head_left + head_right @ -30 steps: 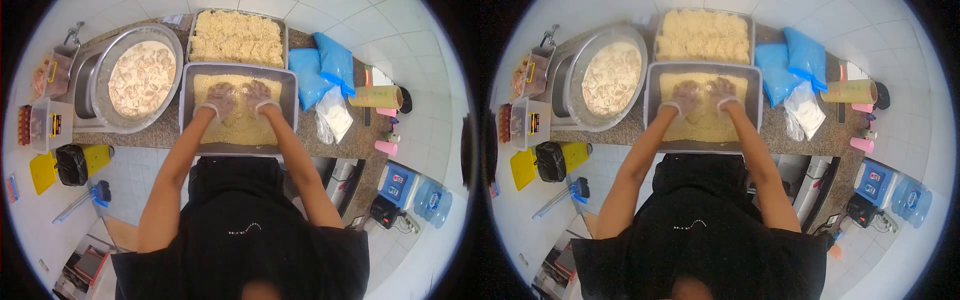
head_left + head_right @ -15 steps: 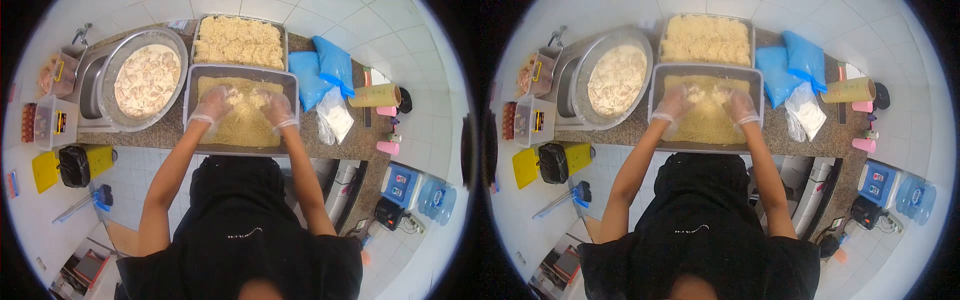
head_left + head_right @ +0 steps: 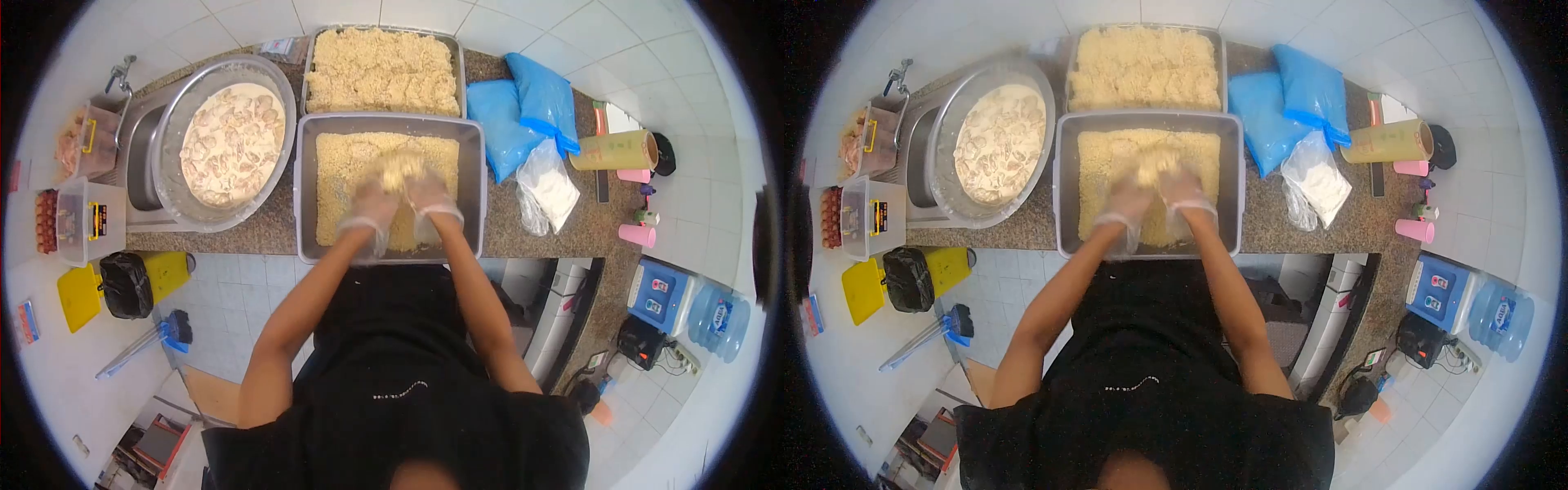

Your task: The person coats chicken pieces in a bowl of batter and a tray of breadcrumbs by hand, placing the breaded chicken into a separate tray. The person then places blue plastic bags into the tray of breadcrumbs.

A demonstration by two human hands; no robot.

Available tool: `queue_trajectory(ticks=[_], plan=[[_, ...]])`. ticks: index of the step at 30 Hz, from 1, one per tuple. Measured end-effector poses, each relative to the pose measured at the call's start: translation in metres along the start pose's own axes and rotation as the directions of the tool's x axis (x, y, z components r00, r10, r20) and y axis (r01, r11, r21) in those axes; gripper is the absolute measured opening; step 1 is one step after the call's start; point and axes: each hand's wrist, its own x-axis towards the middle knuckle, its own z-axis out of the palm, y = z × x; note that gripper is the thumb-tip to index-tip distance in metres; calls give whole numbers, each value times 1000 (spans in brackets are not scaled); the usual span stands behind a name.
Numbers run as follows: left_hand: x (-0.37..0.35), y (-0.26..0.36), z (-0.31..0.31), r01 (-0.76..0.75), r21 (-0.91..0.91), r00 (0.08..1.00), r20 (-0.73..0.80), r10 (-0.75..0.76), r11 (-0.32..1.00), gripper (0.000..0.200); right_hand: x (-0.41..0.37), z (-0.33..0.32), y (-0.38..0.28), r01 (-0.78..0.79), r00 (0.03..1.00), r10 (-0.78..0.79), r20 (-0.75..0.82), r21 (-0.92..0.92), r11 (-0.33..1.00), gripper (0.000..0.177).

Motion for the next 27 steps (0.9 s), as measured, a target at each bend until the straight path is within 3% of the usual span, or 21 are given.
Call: queue_trajectory(ticks=[2,3,4,5,6,8,9,11,12,13,14,16,17,18,19,20,21,22,24,25,27], plan=[[19,12,-21,-112,194,979,-146,142,975,55,5,-49,-57,-87,990,78,-122,-68,994,41],[45,-6,-18,-110,192,980,-142,138,975,55,16,-42,-57,-90,990,82,-117,-69,994,41],[71,-42,-4,-334,440,874,-187,448,834,51,21,-28,-51,78,982,-114,-154,-225,971,38],[78,-47,-6,-472,664,673,-152,724,579,47,26,-25,-51,239,933,-320,-166,-382,893,35],[82,-51,-6,-469,663,675,-156,721,583,47,25,-22,-48,242,932,-323,-162,-383,891,35],[79,-59,-6,-430,702,880,184,438,568,47,11,-12,-44,216,947,-305,-101,-501,838,35],[86,-53,-9,-425,699,883,181,433,575,47,13,-21,-52,161,981,-193,-26,-452,877,39],[88,-52,-3,-323,485,946,163,279,813,59,35,-12,-41,203,966,-252,-51,-453,868,40],[68,-61,8,-314,476,949,176,261,822,59,32,-8,-38,242,946,-313,-88,-456,857,42],[66,-61,7,-291,521,954,93,285,802,62,21,-4,-37,172,951,-252,-178,-372,912,54],[67,-62,7,-267,564,950,16,313,781,66,30,-13,-43,182,941,-273,-199,-379,907,54],[67,-70,14,-216,615,973,68,221,759,65,14,-14,-45,169,981,-193,-9,-442,881,63],[79,-71,15,-262,606,963,115,243,751,65,23,-17,-44,179,974,-81,213,-496,849,65],[102,-61,2,-303,604,949,117,294,737,65,52,-31,-42,186,977,-103,186,-513,838,65],[96,-60,-7,-303,597,948,111,298,742,65,64,-38,-30,191,931,-71,359,-312,931,64],[85,-57,-20,-368,513,929,238,284,775,64,61,-42,-18,136,849,-67,524,-94,986,63],[90,-51,-38,-426,432,893,341,294,795,64,50,-58,-21,283,916,-203,347,-199,938,60],[92,-53,-49,-436,437,891,335,307,787,64,41,-75,-24,284,921,-206,331,-205,937,60],[83,-64,-55,-400,430,902,344,263,810,57,15,-98,-29,170,881,-20,472,-277,946,61],[77,-67,-52,-401,428,900,348,262,810,57,23,-74,-4,252,900,-179,398,-139,958,59],[58,-37,-67,-305,442,927,343,155,844,46,5,-98,-26,196,932,-127,341,-178,964,53]])
